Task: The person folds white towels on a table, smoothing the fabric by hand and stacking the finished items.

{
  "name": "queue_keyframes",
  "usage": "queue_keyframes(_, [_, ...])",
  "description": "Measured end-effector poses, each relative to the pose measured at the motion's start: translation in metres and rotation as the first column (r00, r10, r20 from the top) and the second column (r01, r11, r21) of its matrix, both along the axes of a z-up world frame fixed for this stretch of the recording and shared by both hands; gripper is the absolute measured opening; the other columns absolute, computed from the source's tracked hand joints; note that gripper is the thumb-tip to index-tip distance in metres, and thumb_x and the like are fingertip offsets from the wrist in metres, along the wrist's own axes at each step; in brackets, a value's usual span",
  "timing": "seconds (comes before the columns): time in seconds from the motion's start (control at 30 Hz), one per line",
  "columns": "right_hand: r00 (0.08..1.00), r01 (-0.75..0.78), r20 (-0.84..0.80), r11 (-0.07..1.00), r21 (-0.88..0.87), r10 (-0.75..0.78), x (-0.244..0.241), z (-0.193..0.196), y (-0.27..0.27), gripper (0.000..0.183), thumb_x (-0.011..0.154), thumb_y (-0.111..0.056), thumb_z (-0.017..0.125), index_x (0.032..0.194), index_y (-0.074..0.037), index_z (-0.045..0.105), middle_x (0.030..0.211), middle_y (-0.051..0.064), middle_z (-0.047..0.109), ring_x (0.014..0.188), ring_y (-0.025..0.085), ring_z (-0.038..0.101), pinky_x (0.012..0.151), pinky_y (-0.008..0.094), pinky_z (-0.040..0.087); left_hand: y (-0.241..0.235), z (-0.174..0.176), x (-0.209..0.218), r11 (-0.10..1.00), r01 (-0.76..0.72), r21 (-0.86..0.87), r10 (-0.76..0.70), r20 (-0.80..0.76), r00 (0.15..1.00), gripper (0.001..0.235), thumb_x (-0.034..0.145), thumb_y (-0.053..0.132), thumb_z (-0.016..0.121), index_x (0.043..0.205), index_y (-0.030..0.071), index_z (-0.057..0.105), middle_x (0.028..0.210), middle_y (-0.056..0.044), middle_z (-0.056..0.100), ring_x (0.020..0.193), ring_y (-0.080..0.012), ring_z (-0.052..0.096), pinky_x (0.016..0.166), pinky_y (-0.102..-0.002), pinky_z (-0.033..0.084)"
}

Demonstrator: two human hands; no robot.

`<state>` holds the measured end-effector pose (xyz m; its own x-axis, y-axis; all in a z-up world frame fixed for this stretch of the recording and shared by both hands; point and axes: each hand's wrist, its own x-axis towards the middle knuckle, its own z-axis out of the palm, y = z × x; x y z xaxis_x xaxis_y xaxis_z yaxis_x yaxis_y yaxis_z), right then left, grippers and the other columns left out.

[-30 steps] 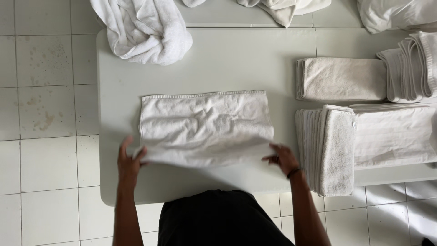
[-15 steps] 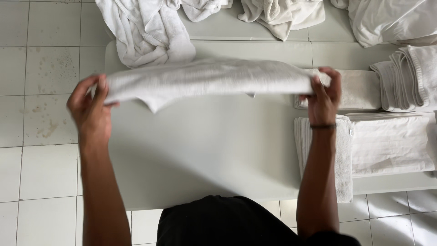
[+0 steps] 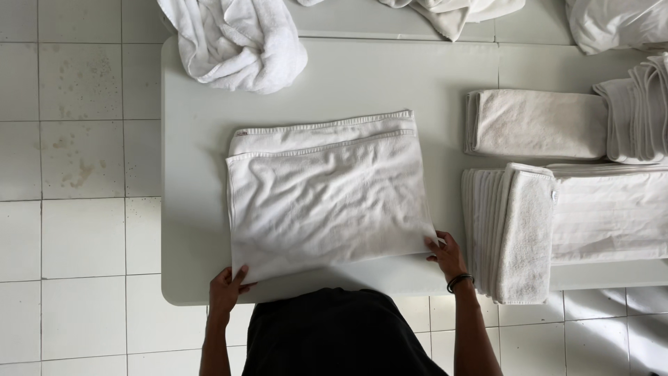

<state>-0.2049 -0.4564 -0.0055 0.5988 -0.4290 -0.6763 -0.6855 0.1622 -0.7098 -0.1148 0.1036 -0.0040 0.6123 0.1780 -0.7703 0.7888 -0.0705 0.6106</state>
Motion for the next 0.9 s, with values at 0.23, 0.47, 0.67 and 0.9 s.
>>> queue_keyframes(0.23, [0.954, -0.284, -0.176, 0.919, -0.273, 0.242, 0.057, -0.002, -0.012, 0.068, 0.100, -0.076, 0.081, 0.131, -0.016, 0.078, 0.111, 0.009, 0.085, 0.100, 0.027, 0.074, 0.090, 0.051, 0.059, 0.003, -0.028, 0.059, 0.926, 0.246, 0.286, -0.259, 0.006, 0.966, 0.072, 0.096, 0.067, 0.091, 0.123, 0.001, 0.084, 0.119, -0.027, 0.078, 0.102, -0.0361, 0.071, 0.083, -0.056, 0.058])
queue_keyframes(0.47, [0.946, -0.320, -0.093, 0.860, -0.397, 0.309, 0.062, -0.004, -0.015, 0.064, 0.099, -0.062, 0.088, 0.131, -0.008, 0.078, 0.092, 0.014, 0.075, 0.087, 0.030, 0.071, 0.080, 0.048, 0.059, 0.003, -0.019, 0.072, 0.944, 0.240, 0.228, -0.267, 0.094, 0.959, 0.062, 0.093, 0.067, 0.096, 0.124, 0.015, 0.080, 0.123, -0.013, 0.081, 0.110, -0.0279, 0.073, 0.091, -0.046, 0.063])
queue_keyframes(0.67, [0.948, -0.311, -0.090, 0.948, -0.074, 0.304, -0.021, -0.005, -0.017, 0.051, 0.100, -0.047, 0.091, 0.127, -0.005, 0.080, 0.097, 0.014, 0.085, 0.090, 0.025, 0.075, 0.093, 0.042, 0.061, 0.035, -0.004, 0.009, 0.938, 0.279, 0.205, -0.281, -0.021, 0.959, 0.055, 0.094, 0.056, 0.096, 0.123, 0.012, 0.082, 0.111, -0.017, 0.084, 0.097, -0.0306, 0.077, 0.082, -0.046, 0.064])
queue_keyframes(0.9, [0.998, -0.057, -0.024, 0.987, -0.151, 0.054, 0.086, -0.013, -0.010, 0.059, 0.113, -0.059, 0.074, 0.145, -0.009, 0.074, 0.137, 0.026, 0.072, 0.129, 0.042, 0.068, 0.114, 0.056, 0.053, 0.003, -0.023, 0.107, 0.957, 0.155, 0.246, -0.192, 0.132, 0.972, 0.072, 0.103, 0.062, 0.083, 0.132, -0.004, 0.078, 0.127, -0.035, 0.076, 0.120, -0.0441, 0.070, 0.100, -0.060, 0.054])
